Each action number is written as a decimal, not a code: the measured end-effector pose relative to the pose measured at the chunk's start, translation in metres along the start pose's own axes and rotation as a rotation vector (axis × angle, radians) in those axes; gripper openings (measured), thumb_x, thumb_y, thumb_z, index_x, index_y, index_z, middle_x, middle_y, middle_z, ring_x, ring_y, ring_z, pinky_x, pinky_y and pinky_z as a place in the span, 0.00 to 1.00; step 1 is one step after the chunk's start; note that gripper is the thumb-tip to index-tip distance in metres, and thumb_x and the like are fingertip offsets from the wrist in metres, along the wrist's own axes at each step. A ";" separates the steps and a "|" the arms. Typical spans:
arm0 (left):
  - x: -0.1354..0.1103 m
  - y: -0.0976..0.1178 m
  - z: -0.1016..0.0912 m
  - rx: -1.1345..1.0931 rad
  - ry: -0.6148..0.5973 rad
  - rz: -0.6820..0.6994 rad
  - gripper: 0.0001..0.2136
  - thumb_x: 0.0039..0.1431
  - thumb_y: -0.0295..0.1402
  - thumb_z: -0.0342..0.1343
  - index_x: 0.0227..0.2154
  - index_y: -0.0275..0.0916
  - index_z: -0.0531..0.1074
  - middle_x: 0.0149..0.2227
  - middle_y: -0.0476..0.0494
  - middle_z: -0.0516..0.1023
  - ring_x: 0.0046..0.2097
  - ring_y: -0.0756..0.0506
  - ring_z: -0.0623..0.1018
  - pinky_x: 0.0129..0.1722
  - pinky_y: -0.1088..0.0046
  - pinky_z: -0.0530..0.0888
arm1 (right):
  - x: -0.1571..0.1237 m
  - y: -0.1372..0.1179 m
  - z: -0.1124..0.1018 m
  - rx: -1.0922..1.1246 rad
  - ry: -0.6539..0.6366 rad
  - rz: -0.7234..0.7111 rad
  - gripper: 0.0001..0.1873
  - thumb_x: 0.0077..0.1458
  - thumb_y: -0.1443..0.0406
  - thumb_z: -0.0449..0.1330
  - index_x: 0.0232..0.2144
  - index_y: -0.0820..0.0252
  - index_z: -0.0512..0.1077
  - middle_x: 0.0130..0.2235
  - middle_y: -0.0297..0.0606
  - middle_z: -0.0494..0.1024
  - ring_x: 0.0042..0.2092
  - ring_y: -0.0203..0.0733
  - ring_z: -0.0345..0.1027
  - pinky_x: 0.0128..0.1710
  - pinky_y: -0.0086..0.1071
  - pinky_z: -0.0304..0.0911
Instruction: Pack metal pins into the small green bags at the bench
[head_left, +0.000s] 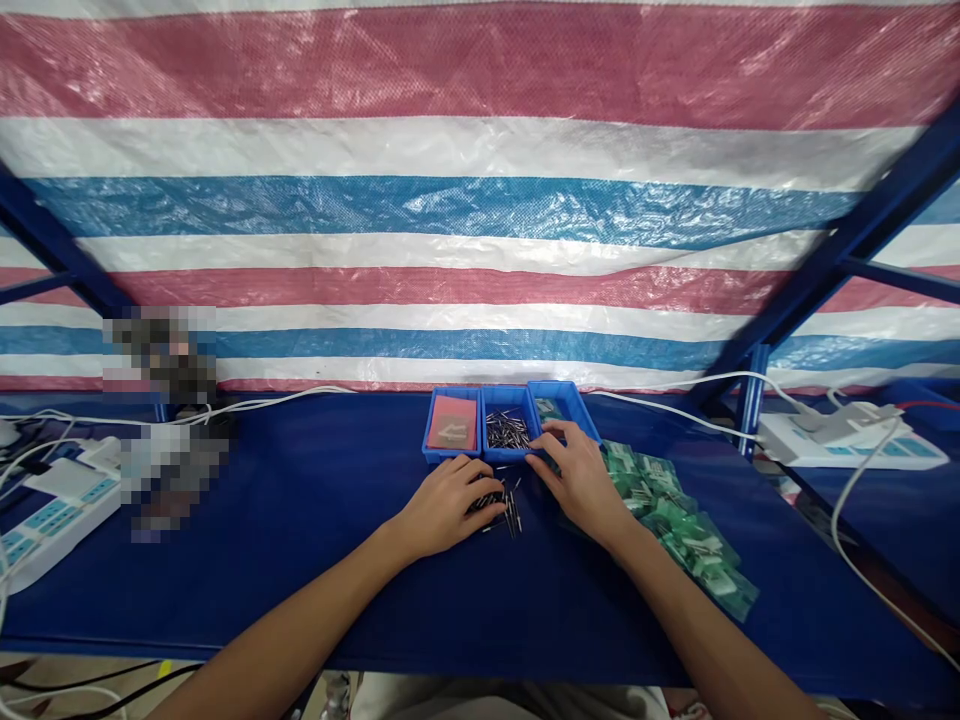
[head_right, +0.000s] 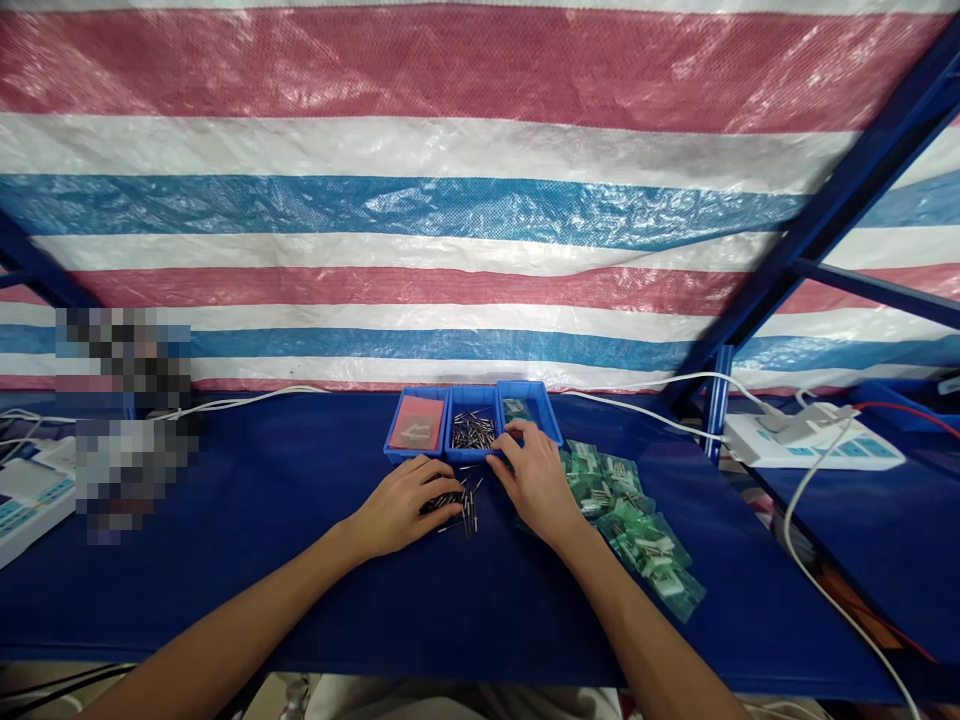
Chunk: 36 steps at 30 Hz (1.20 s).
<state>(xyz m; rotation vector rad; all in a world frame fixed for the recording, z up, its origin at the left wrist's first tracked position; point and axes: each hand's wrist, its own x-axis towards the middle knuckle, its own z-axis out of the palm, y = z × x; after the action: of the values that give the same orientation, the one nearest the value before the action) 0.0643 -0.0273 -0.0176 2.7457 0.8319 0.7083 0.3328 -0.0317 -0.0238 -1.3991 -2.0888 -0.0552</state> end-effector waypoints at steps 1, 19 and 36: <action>0.000 0.000 0.000 -0.001 0.000 0.000 0.14 0.76 0.43 0.55 0.52 0.42 0.79 0.51 0.41 0.80 0.51 0.42 0.78 0.53 0.62 0.75 | 0.000 0.000 0.000 0.000 -0.003 0.001 0.13 0.74 0.56 0.54 0.48 0.54 0.75 0.57 0.51 0.72 0.57 0.58 0.71 0.55 0.53 0.68; 0.000 -0.001 0.000 -0.014 -0.012 0.006 0.14 0.76 0.43 0.54 0.52 0.41 0.79 0.51 0.39 0.80 0.52 0.41 0.77 0.55 0.61 0.75 | 0.000 0.001 0.002 -0.023 -0.011 0.006 0.12 0.74 0.57 0.55 0.49 0.53 0.76 0.58 0.51 0.72 0.57 0.58 0.71 0.55 0.53 0.67; 0.001 0.000 -0.002 -0.016 -0.008 0.019 0.15 0.76 0.44 0.54 0.53 0.41 0.79 0.52 0.39 0.80 0.52 0.41 0.78 0.55 0.61 0.77 | 0.000 0.000 0.000 -0.046 0.000 -0.011 0.11 0.73 0.57 0.55 0.48 0.53 0.75 0.57 0.51 0.73 0.58 0.59 0.70 0.55 0.53 0.68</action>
<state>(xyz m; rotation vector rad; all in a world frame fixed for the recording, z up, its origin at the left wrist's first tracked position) 0.0637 -0.0270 -0.0151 2.7441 0.7962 0.7043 0.3328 -0.0312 -0.0241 -1.4143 -2.1080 -0.1082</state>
